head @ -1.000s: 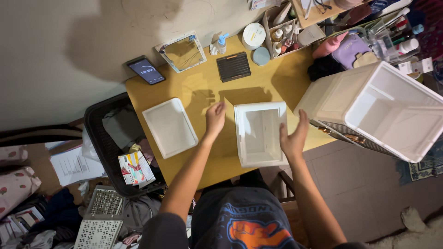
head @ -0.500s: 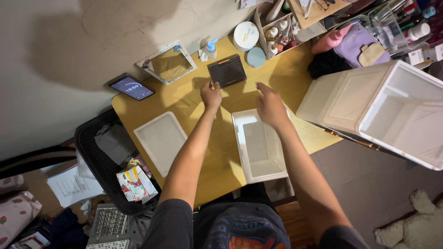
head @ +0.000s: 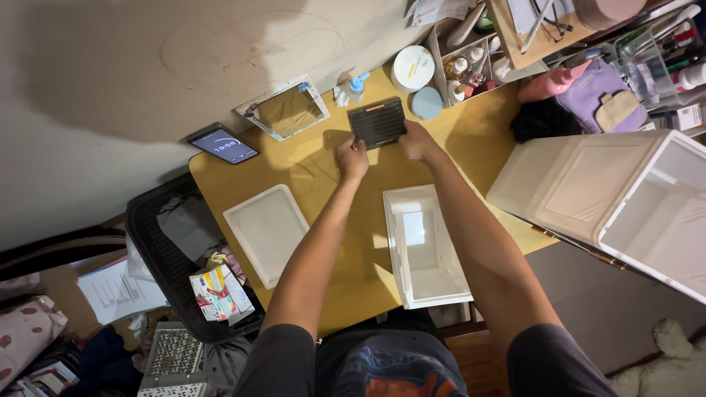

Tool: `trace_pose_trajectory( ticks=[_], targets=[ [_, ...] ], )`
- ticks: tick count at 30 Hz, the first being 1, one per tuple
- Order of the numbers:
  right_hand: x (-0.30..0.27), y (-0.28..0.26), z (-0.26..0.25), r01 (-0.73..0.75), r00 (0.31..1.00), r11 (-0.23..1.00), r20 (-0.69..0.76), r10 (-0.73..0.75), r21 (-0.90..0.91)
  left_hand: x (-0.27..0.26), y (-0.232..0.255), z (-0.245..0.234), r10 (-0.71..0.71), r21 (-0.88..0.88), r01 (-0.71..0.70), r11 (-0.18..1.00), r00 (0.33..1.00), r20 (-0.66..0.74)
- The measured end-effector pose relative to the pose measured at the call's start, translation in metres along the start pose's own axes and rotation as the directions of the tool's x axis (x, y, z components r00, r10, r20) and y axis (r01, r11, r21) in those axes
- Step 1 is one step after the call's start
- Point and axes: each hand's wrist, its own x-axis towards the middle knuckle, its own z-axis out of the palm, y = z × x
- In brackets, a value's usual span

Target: The person assembles a small white plastic storage unit with metal mesh doors. They snap together side panels, insert mesh doors into slots, place a top lid, and stack the completed unit onto an existing one on the table.

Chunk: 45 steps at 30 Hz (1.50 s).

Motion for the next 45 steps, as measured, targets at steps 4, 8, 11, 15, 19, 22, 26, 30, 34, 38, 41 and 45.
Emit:
trace_pose_trajectory(
  ticks=[4, 8, 11, 15, 19, 22, 26, 30, 34, 38, 41, 45],
  targets=[
    [-0.005, -0.004, 0.002, 0.057, 0.998, 0.996, -0.043, -0.054, 0.063, -0.001, -0.003, 0.008, 0.069, -0.012, -0.071, 0.997, 0.992, -0.109],
    [-0.023, -0.002, 0.003, 0.257, 0.958, 0.963, -0.109, -0.266, -0.086, -0.012, 0.020, 0.002, -0.103, -0.426, 0.077, 0.901, 0.994, -0.038],
    [-0.063, -0.014, 0.002, 0.148, 0.952, 0.973, -0.241, -0.188, -0.175, -0.026, 0.062, -0.026, -0.156, -0.536, 0.132, 0.834, 0.988, 0.001],
    [-0.153, -0.037, -0.005, 0.448, 0.856, 0.873, -0.376, -0.355, 0.195, -0.055, 0.135, -0.089, -0.095, -0.745, 0.118, 0.657, 0.993, 0.074],
    [-0.257, -0.049, -0.023, 0.394, 0.887, 0.862, -0.378, -0.266, 0.318, -0.082, 0.195, -0.160, 0.121, -0.620, -0.040, 0.783, 0.989, 0.089],
    [-0.321, -0.051, -0.031, 0.332, 0.919, 0.760, -0.375, -0.125, 0.559, -0.107, 0.235, -0.200, 0.261, -0.482, -0.117, 0.868, 0.935, 0.242],
    [-0.381, -0.039, -0.021, 0.304, 0.951, 0.590, -0.280, -0.134, 0.748, -0.149, 0.278, -0.227, 0.404, -0.360, -0.240, 0.902, 0.764, 0.504],
    [-0.413, -0.017, 0.001, 0.336, 0.941, 0.617, -0.290, -0.177, 0.712, -0.191, 0.297, -0.221, 0.360, -0.326, -0.187, 0.927, 0.689, 0.628],
    [-0.432, 0.008, 0.011, 0.362, 0.931, 0.537, -0.318, -0.177, 0.762, -0.226, 0.288, -0.203, 0.345, -0.393, -0.099, 0.914, 0.699, 0.627],
    [-0.451, 0.034, 0.016, 0.355, 0.929, 0.485, -0.358, -0.091, 0.799, -0.257, 0.262, -0.180, 0.402, -0.485, -0.104, 0.868, 0.722, 0.563],
    [-0.454, 0.053, 0.010, 0.385, 0.913, 0.515, -0.399, -0.091, 0.766, -0.275, 0.236, -0.160, 0.307, -0.438, -0.052, 0.897, 0.787, 0.536],
    [-0.458, 0.091, 0.009, 0.420, 0.893, 0.469, -0.447, -0.060, 0.777, -0.298, 0.184, -0.136, 0.327, -0.282, -0.253, 0.925, 0.909, 0.258]
  ],
)
